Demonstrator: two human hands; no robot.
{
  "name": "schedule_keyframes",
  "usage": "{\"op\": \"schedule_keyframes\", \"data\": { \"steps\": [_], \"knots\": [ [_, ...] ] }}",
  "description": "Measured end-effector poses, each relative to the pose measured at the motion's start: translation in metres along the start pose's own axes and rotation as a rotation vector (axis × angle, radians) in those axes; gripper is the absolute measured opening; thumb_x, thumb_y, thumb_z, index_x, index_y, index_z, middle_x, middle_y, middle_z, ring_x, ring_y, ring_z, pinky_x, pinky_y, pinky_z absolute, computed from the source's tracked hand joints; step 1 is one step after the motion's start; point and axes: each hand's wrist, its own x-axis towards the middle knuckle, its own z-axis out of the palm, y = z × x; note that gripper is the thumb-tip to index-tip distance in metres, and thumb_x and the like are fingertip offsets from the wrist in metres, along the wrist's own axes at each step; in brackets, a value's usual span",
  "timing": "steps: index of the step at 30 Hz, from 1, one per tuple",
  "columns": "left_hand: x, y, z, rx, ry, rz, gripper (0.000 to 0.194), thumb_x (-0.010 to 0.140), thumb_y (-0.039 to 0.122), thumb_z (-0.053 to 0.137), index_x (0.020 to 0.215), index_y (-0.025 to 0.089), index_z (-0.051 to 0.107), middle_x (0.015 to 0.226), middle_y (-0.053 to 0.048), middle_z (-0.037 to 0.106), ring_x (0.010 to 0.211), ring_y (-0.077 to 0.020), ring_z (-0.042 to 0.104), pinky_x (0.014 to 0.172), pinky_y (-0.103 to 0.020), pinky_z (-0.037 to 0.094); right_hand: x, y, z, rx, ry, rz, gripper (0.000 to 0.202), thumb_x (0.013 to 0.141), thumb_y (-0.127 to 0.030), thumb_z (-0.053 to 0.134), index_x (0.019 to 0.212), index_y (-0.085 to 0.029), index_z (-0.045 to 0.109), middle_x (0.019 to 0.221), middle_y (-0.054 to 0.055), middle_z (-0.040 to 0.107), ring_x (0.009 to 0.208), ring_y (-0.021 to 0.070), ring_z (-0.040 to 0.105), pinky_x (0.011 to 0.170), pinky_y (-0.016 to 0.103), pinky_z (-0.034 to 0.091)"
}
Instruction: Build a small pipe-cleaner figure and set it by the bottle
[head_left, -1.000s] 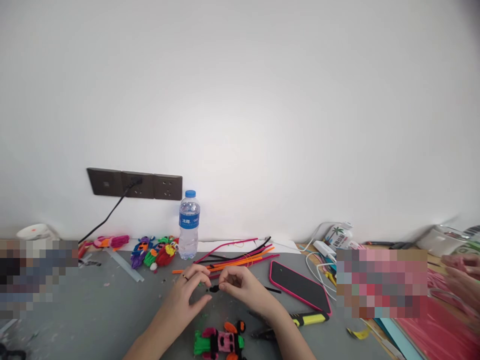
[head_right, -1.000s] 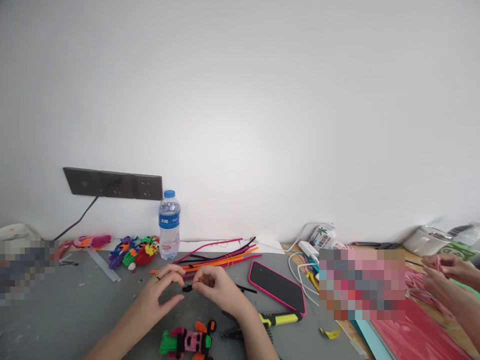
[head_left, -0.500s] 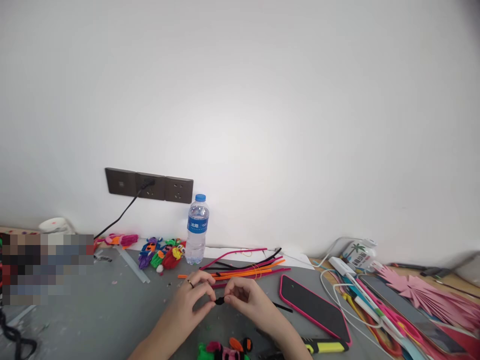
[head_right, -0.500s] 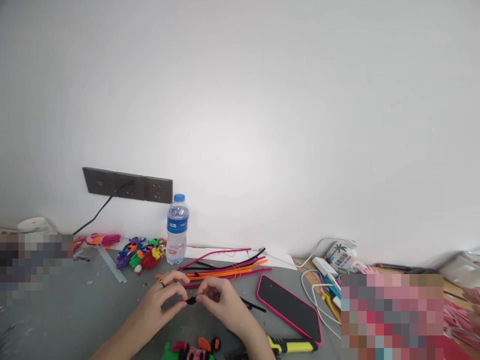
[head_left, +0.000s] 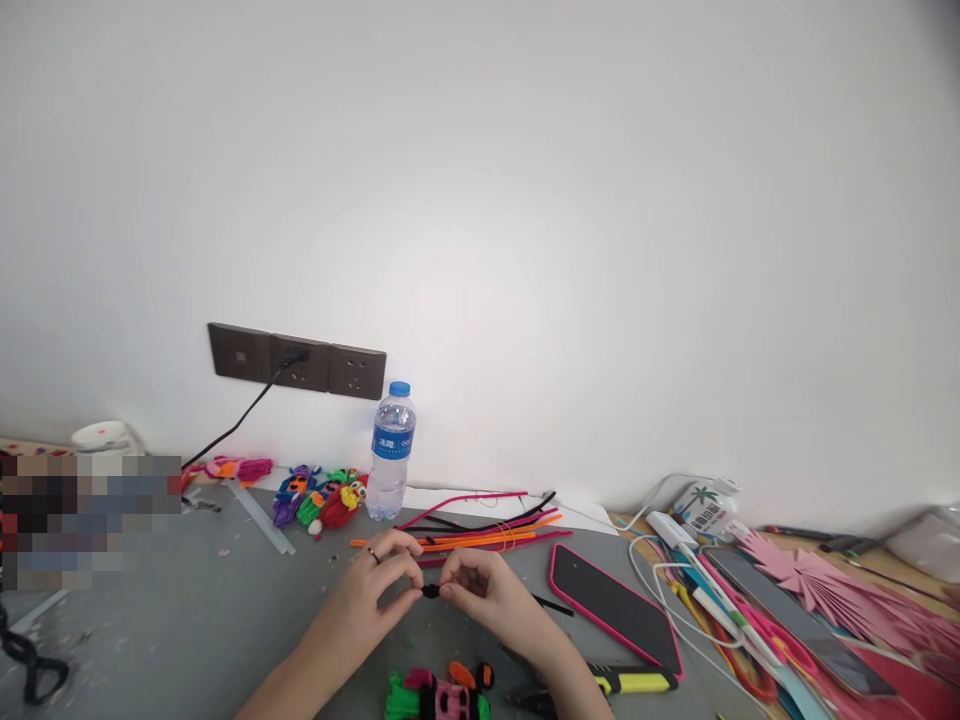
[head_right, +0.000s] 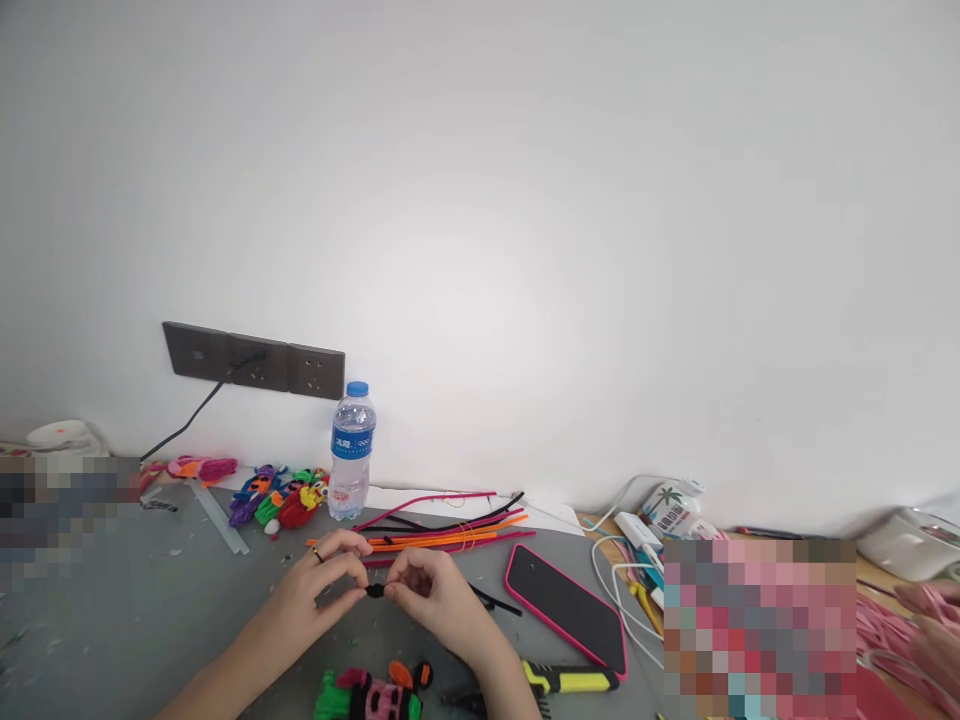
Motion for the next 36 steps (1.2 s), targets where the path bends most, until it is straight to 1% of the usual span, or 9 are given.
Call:
{"op": "schedule_keyframes", "data": {
  "steps": [6,12,15,18,23,27,31,33,36],
  "knots": [
    [0.0,0.001,-0.001,0.002,0.011,0.019,0.014,0.085,0.012,0.051,0.079,0.024,0.056,0.106,-0.004,0.059,0.099,-0.0211,0.06,0.083,-0.031,0.05,-0.001,-0.001,0.001,-0.014,-0.005,0.007,0.011,0.084,-0.027,0.06,0.078,-0.017,0.061,0.063,-0.004,0.044,0.057,0.0105,0.036,0.053,0.023,0.027],
    [0.001,0.0,-0.001,0.001,0.048,0.077,0.015,0.083,0.011,0.053,0.077,0.024,0.059,0.104,-0.004,0.06,0.095,-0.0211,0.062,0.078,-0.03,0.051,-0.001,-0.004,0.0,-0.031,-0.006,-0.003,0.01,0.084,-0.025,0.059,0.077,-0.017,0.061,0.062,-0.004,0.044,0.057,0.0106,0.035,0.053,0.023,0.026],
    [0.002,0.002,-0.002,0.002,0.046,0.09,0.016,0.082,0.01,0.052,0.076,0.023,0.059,0.102,-0.005,0.06,0.094,-0.0212,0.062,0.077,-0.03,0.052,-0.001,-0.004,-0.001,-0.033,-0.008,-0.001,0.011,0.084,-0.025,0.058,0.078,-0.017,0.06,0.063,-0.004,0.044,0.057,0.0104,0.035,0.053,0.023,0.026],
    [0.002,0.003,-0.003,0.008,0.032,0.082,0.016,0.083,0.01,0.052,0.076,0.023,0.058,0.103,-0.005,0.06,0.097,-0.0217,0.062,0.081,-0.032,0.051,0.0,-0.002,0.0,-0.029,-0.007,-0.008,0.01,0.085,-0.025,0.058,0.079,-0.017,0.06,0.064,-0.004,0.045,0.057,0.0103,0.035,0.053,0.023,0.026],
    [0.0,0.0,-0.001,0.02,0.019,0.069,0.016,0.087,0.012,0.05,0.079,0.024,0.057,0.105,-0.004,0.059,0.098,-0.0209,0.06,0.082,-0.032,0.049,0.0,-0.003,0.003,-0.04,0.041,-0.019,0.014,0.086,-0.029,0.058,0.079,-0.017,0.059,0.065,-0.003,0.046,0.057,0.0105,0.036,0.053,0.023,0.027],
    [0.0,-0.005,0.0,0.038,0.054,0.059,0.015,0.089,0.016,0.05,0.079,0.024,0.058,0.106,-0.004,0.059,0.102,-0.0226,0.059,0.085,-0.035,0.047,0.001,-0.008,0.006,0.001,0.061,-0.03,0.018,0.087,-0.033,0.058,0.078,-0.017,0.059,0.068,-0.002,0.048,0.06,0.0114,0.039,0.056,0.024,0.031],
    [0.002,-0.007,0.0,0.009,0.106,0.019,0.016,0.09,0.02,0.049,0.078,0.024,0.059,0.104,-0.005,0.06,0.101,-0.0235,0.059,0.084,-0.036,0.048,0.001,-0.014,0.006,0.034,0.125,-0.032,0.025,0.089,-0.04,0.055,0.079,-0.017,0.059,0.068,-0.002,0.048,0.062,0.0124,0.041,0.058,0.024,0.031],
    [0.003,-0.007,-0.001,-0.015,0.133,-0.009,0.015,0.089,0.021,0.05,0.078,0.024,0.06,0.103,-0.005,0.061,0.101,-0.0238,0.059,0.083,-0.035,0.049,0.001,-0.015,0.006,0.044,0.148,-0.036,0.028,0.089,-0.042,0.054,0.08,-0.017,0.06,0.067,-0.002,0.047,0.062,0.0127,0.041,0.058,0.024,0.031],
    [0.004,-0.006,-0.001,-0.044,0.135,-0.055,0.013,0.087,0.022,0.053,0.076,0.024,0.06,0.103,-0.005,0.061,0.101,-0.0242,0.059,0.083,-0.035,0.049,0.003,-0.013,0.009,0.028,0.152,-0.03,0.028,0.088,-0.043,0.055,0.08,-0.017,0.059,0.064,-0.003,0.045,0.058,0.0118,0.038,0.054,0.024,0.029]
  ]
}}
